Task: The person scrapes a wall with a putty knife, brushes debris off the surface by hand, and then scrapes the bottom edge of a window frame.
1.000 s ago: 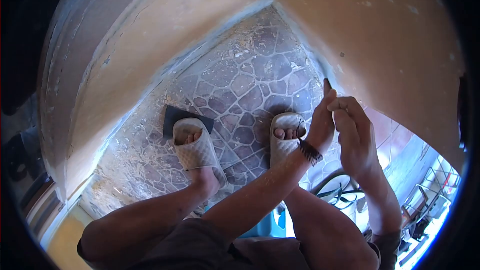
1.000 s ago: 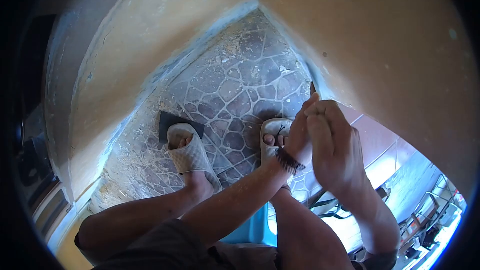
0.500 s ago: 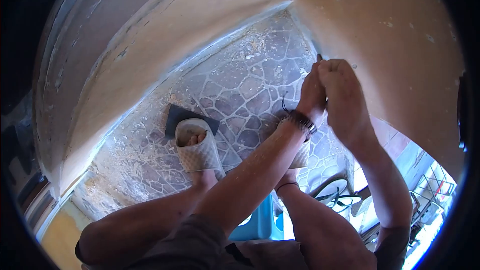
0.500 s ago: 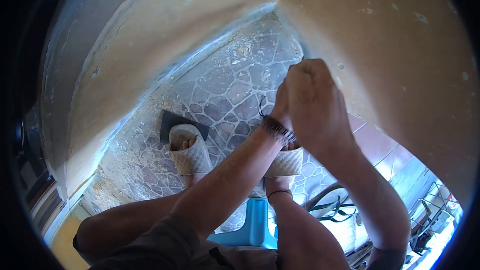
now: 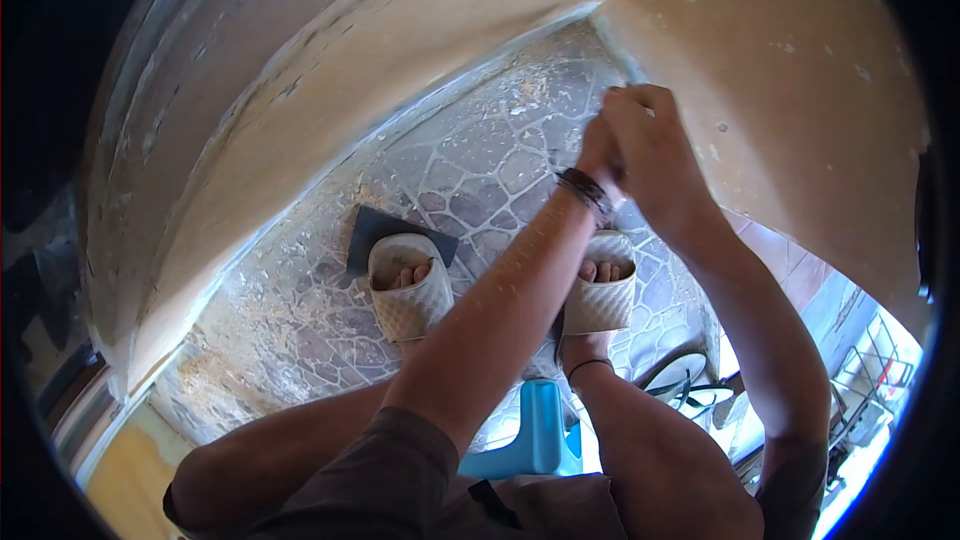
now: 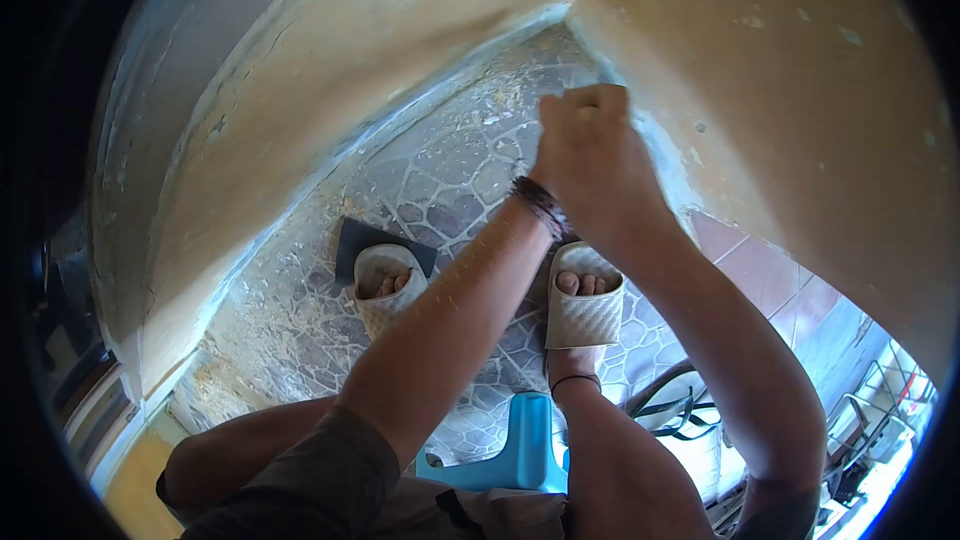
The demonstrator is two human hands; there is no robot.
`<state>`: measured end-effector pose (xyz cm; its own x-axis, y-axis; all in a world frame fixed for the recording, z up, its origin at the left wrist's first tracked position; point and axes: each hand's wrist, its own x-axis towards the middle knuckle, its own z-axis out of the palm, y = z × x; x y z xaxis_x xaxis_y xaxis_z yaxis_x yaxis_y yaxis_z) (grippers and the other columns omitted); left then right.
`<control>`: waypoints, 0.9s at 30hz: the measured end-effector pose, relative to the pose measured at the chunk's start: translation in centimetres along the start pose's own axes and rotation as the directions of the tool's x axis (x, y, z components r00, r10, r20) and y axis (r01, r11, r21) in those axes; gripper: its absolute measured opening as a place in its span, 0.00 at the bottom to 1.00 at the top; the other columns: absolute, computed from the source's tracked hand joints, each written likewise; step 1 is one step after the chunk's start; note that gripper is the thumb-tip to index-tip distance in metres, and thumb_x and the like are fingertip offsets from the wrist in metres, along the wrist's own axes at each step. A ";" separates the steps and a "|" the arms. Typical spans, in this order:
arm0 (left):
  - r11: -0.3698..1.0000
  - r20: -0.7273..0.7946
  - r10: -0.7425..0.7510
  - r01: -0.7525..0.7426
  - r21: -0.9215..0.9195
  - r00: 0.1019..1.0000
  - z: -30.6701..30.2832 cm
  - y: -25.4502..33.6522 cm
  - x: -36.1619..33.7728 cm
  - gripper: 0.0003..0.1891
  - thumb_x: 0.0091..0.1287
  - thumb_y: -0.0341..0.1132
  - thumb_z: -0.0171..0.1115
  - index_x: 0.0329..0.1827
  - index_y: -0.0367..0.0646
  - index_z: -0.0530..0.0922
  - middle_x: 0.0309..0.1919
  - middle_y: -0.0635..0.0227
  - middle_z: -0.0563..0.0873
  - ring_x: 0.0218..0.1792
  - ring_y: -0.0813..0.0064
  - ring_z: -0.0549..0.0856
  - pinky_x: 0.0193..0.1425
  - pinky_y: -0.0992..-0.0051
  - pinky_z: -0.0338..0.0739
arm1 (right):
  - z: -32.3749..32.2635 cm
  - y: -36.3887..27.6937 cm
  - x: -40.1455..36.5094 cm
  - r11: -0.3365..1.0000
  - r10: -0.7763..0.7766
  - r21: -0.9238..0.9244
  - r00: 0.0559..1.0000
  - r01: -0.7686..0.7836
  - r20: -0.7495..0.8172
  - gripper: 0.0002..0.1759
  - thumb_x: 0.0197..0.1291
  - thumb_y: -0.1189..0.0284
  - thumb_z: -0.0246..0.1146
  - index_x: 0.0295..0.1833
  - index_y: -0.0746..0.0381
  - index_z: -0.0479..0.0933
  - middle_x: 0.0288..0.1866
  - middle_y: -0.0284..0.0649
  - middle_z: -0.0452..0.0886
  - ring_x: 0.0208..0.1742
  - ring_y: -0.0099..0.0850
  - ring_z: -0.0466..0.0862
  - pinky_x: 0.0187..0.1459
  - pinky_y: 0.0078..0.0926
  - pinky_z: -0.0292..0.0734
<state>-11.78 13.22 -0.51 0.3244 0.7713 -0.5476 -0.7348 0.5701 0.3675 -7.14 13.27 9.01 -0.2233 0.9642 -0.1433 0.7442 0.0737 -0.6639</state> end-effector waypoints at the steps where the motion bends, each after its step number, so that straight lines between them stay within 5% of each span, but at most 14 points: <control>1: 0.999 0.043 -0.051 0.050 0.019 0.998 -0.9 0.8 0.4 0.16 0.68 0.48 0.47 0.40 0.44 0.75 0.27 0.70 0.78 0.26 0.77 0.78 0.25 0.76 0.71 | 0.4 -1.0 0.3 0.985 0.153 0.069 0.987 -0.156 0.052 0.24 0.64 0.56 0.51 0.51 0.69 0.65 0.32 0.46 0.72 0.31 0.34 0.75 0.34 0.28 0.72; 3: 0.982 0.168 -0.188 0.186 0.028 0.968 -3.1 2.8 1.0 0.13 0.68 0.44 0.49 0.38 0.43 0.75 0.28 0.70 0.79 0.29 0.77 0.79 0.30 0.77 0.73 | 1.1 -3.1 1.0 0.868 0.447 0.165 0.881 -0.469 0.153 0.27 0.66 0.54 0.50 0.53 0.69 0.61 0.40 0.55 0.75 0.41 0.44 0.78 0.46 0.33 0.73; 4: 0.973 0.232 -0.225 0.231 -0.001 0.946 -3.8 3.7 0.5 0.12 0.68 0.42 0.50 0.37 0.43 0.75 0.28 0.70 0.80 0.30 0.77 0.80 0.33 0.77 0.73 | 1.2 -3.0 0.2 0.835 0.365 0.362 0.909 -0.415 0.201 0.33 0.64 0.52 0.53 0.56 0.73 0.59 0.48 0.64 0.69 0.50 0.60 0.72 0.52 0.46 0.70; 7: 0.968 0.229 -0.231 0.247 -0.040 0.945 -3.3 5.7 -3.2 0.10 0.68 0.40 0.51 0.39 0.42 0.75 0.32 0.67 0.81 0.35 0.74 0.81 0.40 0.76 0.76 | 2.0 -1.9 -3.1 0.953 0.144 0.269 0.990 -0.141 0.007 0.25 0.68 0.59 0.49 0.57 0.69 0.58 0.46 0.58 0.74 0.48 0.49 0.77 0.50 0.37 0.71; 10: 0.983 0.020 -0.182 0.182 0.037 0.983 -2.1 4.5 -6.0 0.13 0.68 0.39 0.50 0.45 0.39 0.74 0.36 0.63 0.82 0.37 0.72 0.82 0.43 0.73 0.77 | 2.3 -0.5 -5.1 0.946 0.179 0.260 0.980 -0.195 0.084 0.25 0.68 0.60 0.49 0.59 0.68 0.58 0.45 0.57 0.75 0.48 0.49 0.78 0.51 0.39 0.70; 13: 0.934 -0.101 -0.221 0.240 0.265 0.970 -2.1 3.5 -5.6 0.11 0.65 0.34 0.53 0.45 0.38 0.74 0.32 0.65 0.81 0.33 0.74 0.81 0.40 0.76 0.76 | 0.2 0.2 -6.7 0.796 0.352 0.373 0.865 -0.477 0.357 0.31 0.65 0.57 0.53 0.63 0.68 0.55 0.46 0.59 0.76 0.46 0.52 0.79 0.47 0.44 0.72; 15: 0.819 -0.053 -0.272 0.260 0.512 0.961 -2.7 4.2 -5.9 0.13 0.65 0.33 0.51 0.49 0.36 0.72 0.32 0.63 0.81 0.32 0.73 0.82 0.38 0.73 0.78 | 0.0 1.9 -9.2 0.768 0.410 0.400 0.864 -0.500 0.291 0.30 0.64 0.60 0.54 0.63 0.68 0.58 0.43 0.57 0.79 0.44 0.47 0.82 0.43 0.40 0.74; 16: 0.800 -0.152 -0.334 0.365 0.477 0.930 -1.6 5.0 -6.7 0.11 0.66 0.32 0.49 0.46 0.36 0.71 0.30 0.60 0.81 0.27 0.70 0.82 0.28 0.70 0.80 | 0.1 3.0 -10.2 0.753 0.438 0.417 0.861 -0.509 0.259 0.29 0.64 0.61 0.55 0.63 0.68 0.59 0.41 0.56 0.81 0.42 0.45 0.83 0.42 0.38 0.76; 20: 0.756 -0.263 -0.301 0.398 0.520 0.917 -1.5 5.7 -7.9 0.11 0.69 0.35 0.46 0.46 0.36 0.70 0.29 0.56 0.82 0.22 0.68 0.82 0.19 0.72 0.76 | 1.4 6.4 -12.0 0.782 0.422 0.412 0.884 -0.468 0.203 0.23 0.62 0.65 0.56 0.57 0.70 0.68 0.38 0.49 0.82 0.39 0.36 0.83 0.39 0.31 0.77; 23: 0.789 -0.100 -0.436 0.433 0.437 0.895 -0.3 5.9 -8.5 0.11 0.69 0.36 0.45 0.45 0.37 0.70 0.28 0.58 0.80 0.21 0.68 0.81 0.17 0.76 0.74 | 2.0 6.2 -9.9 0.328 0.449 0.724 0.774 -0.607 0.446 0.21 0.62 0.66 0.56 0.56 0.69 0.69 0.34 0.45 0.80 0.35 0.34 0.82 0.38 0.31 0.77; 25: 0.770 -0.086 -0.449 0.434 0.468 0.890 0.1 5.5 -8.3 0.11 0.69 0.36 0.45 0.44 0.37 0.70 0.27 0.59 0.80 0.19 0.69 0.79 0.15 0.78 0.71 | 4.2 8.3 -8.3 0.253 0.226 0.826 0.861 -0.503 0.455 0.20 0.63 0.65 0.55 0.53 0.70 0.71 0.33 0.43 0.78 0.35 0.34 0.81 0.37 0.30 0.76; 27: 0.780 -0.091 -0.417 0.408 0.475 0.904 0.7 5.3 -7.9 0.10 0.70 0.36 0.45 0.43 0.38 0.70 0.28 0.59 0.79 0.18 0.70 0.77 0.14 0.79 0.68 | 6.5 10.3 -6.5 0.357 0.152 0.847 0.919 -0.395 0.364 0.19 0.65 0.64 0.53 0.51 0.70 0.72 0.32 0.42 0.78 0.35 0.34 0.80 0.37 0.29 0.75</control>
<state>-17.86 10.37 6.32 0.5456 0.4338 -0.7170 -0.1577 0.8934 0.4206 -2.12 6.07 -1.69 -0.3209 0.8044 -0.5000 -0.1788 -0.5699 -0.8020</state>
